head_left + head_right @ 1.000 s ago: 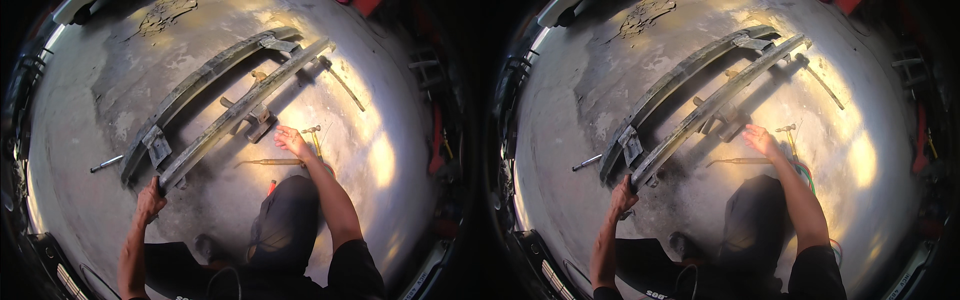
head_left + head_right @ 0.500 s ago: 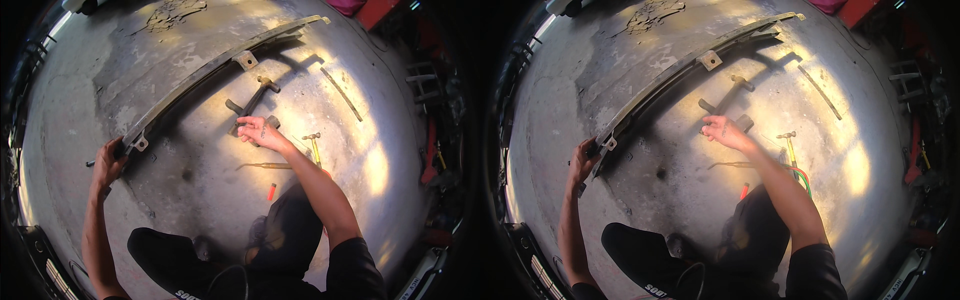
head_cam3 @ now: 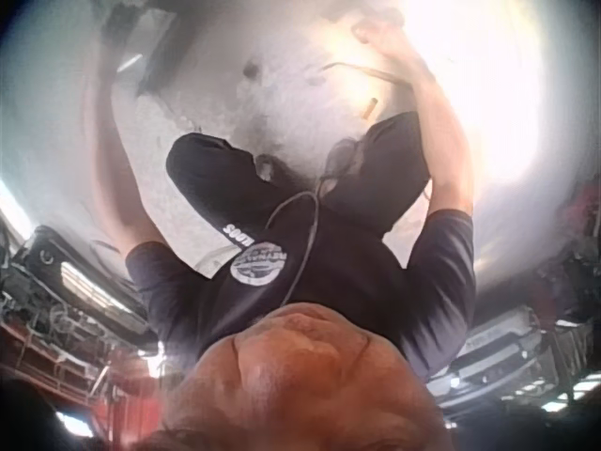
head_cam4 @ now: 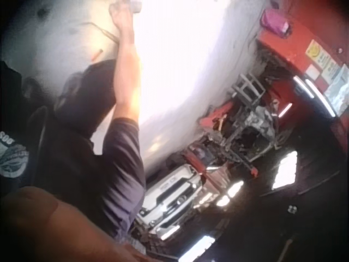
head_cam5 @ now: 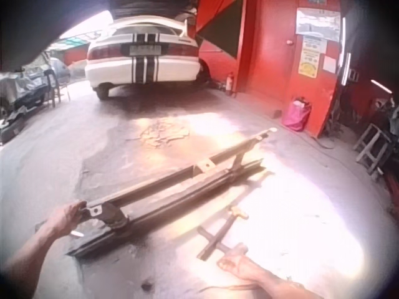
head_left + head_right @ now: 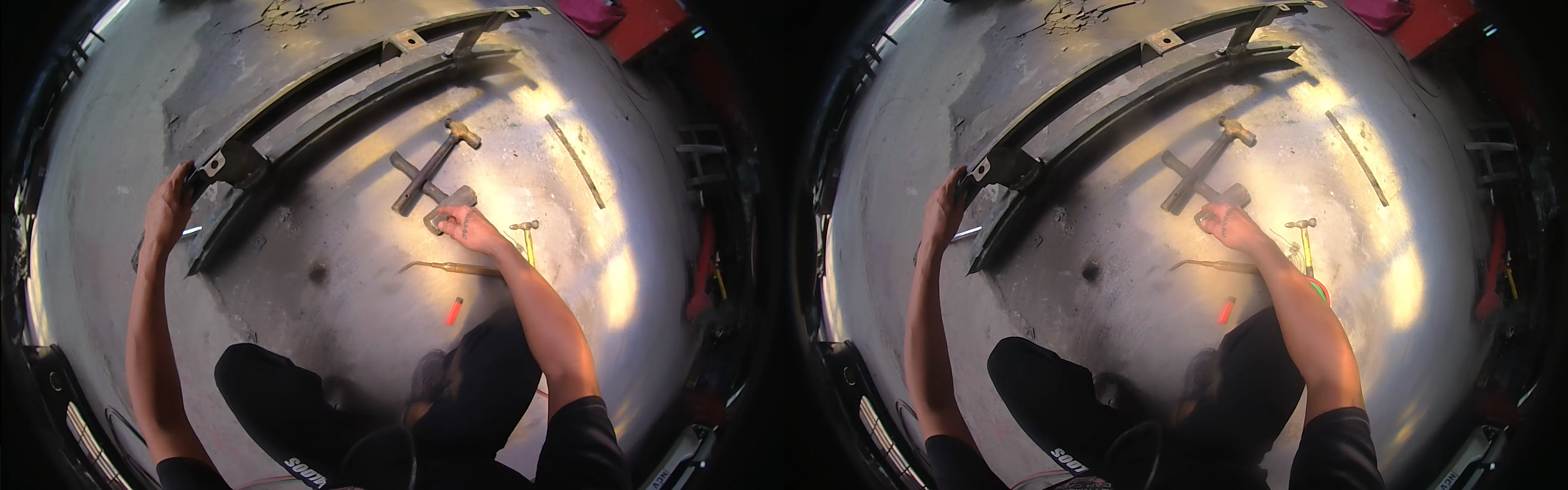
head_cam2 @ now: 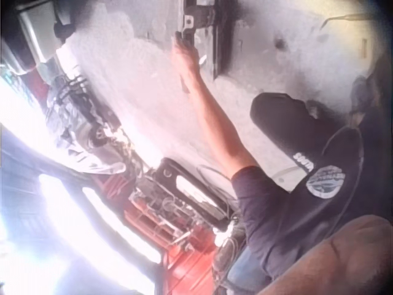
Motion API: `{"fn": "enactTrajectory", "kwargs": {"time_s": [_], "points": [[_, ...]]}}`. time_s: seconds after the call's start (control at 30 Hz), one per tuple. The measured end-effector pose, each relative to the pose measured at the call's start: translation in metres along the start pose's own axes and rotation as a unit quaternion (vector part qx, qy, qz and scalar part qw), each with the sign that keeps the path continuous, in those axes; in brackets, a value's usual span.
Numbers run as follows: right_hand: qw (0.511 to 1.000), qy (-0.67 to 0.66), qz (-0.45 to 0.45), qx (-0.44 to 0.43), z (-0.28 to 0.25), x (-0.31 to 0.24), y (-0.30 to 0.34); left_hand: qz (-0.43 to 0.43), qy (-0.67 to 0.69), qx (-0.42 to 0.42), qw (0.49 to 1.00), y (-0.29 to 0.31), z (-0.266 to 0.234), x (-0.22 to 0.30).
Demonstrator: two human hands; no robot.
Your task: The person sits on the floor and uses a hammer and chisel to separate and adjust parts of a metal frame. They repeatedly strike the frame, inspect the separation, and reposition the pieces. The person also handles a welding torch at the end.
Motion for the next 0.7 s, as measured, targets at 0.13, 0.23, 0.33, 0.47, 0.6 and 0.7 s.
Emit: {"fn": "enactTrajectory", "kwargs": {"time_s": [0.13,0.23,0.33,0.47,0.6,0.7], "points": [[0.999,0.019,0.018,0.021,-0.004,-0.013,0.003,-0.002,-0.010,-0.019,1.000,-0.016,0.006,0.005],[0.997,0.037,-0.033,0.058,0.001,-0.050,0.008,-0.011,-0.005,-0.024,1.000,-0.016,-0.002,0.015],[0.980,0.083,-0.123,0.135,-0.009,-0.098,0.019,-0.019,0.011,-0.039,0.999,-0.015,0.014,0.030],[0.880,0.256,-0.313,0.249,-0.026,-0.203,0.010,-0.022,0.013,-0.047,0.999,-0.009,0.021,0.051],[0.785,0.366,-0.411,0.286,-0.025,-0.289,-0.026,-0.022,0.074,-0.044,0.996,-0.012,0.023,0.055],[0.794,0.411,-0.376,0.242,-0.029,-0.298,-0.059,-0.004,0.144,-0.042,0.989,-0.023,0.026,0.063]]}}
Point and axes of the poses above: each hand's wrist, its own y-axis away from the middle knuckle, its own z-axis out of the palm, x = y × z, the point moved 2 cm from there along -y, towards the middle knuckle, and after that the axes turned 9 degrees about -x, right-handed, at the moved point
